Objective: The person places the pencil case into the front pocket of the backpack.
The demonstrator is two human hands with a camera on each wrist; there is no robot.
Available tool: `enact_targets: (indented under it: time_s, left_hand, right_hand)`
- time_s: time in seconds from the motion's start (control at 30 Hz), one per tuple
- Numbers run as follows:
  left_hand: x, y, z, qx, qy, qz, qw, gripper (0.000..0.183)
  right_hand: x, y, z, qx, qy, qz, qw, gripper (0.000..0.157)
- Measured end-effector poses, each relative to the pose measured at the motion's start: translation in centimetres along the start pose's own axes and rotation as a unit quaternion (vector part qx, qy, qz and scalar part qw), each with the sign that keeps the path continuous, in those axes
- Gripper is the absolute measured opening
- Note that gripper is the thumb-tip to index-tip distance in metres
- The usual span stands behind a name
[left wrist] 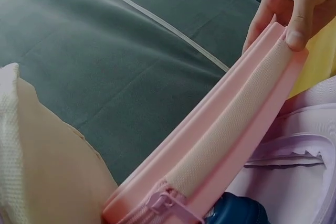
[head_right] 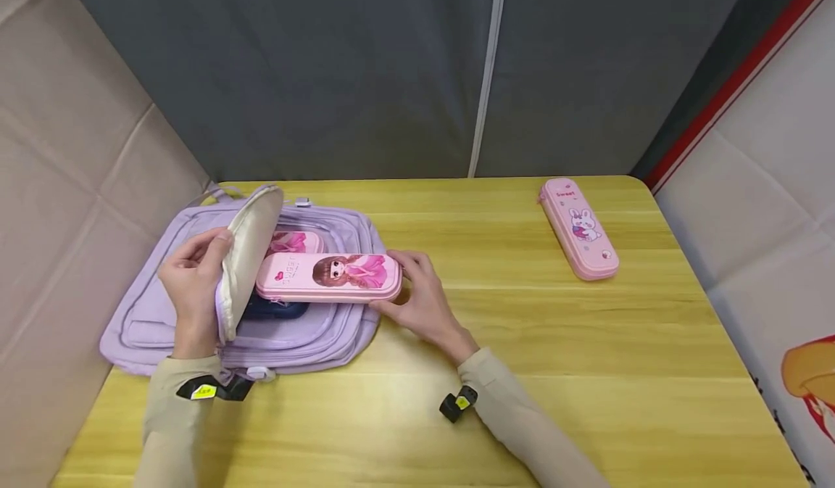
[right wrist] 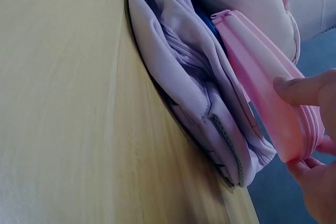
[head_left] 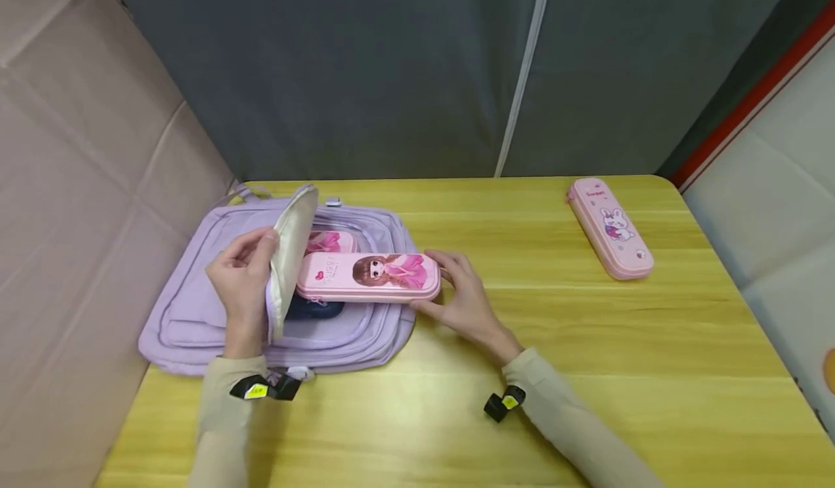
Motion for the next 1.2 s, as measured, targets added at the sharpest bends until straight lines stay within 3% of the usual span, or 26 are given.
enact_targets:
  time_s: [0.27,0.63,0.9,1.2]
  left_hand:
    - [0.2,-0.8,-0.5,-0.004,0.012,-0.01,0.9999,0.008]
    - [-0.4,-1.0,-1.3,0.046,0.029,-0.055,0.997,0.018]
    - [-0.6,-0.9,-1.8,0.035,0.023,-0.061,0.9972,0.021]
    - [-1.1,-0.9,-1.8,0.034,0.018,-0.071,0.9967,0.018]
  right_hand:
    - [0.4,0.9,-1.0,0.026,-0.013,0.009,1.0,0.08]
    - [1.1,2.1,-3.3,-0.033,-0.011,0.015,0.999,0.083]
    - [1.5,2.5,-4.5,0.112,0.034,0.027,0.993,0.065]
    - [1.8,2.9,-5.7,0.142,0.028,0.007,0.989,0.06]
Point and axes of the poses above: each hand's wrist, its own x-axis towards the middle knuckle, its own z-axis out of the back of the hand, y = z × x, the point moved 1 cm from there along x, towards the middle knuckle, and after that the axes turned 5 degrees about y, right-handed, at the moved point
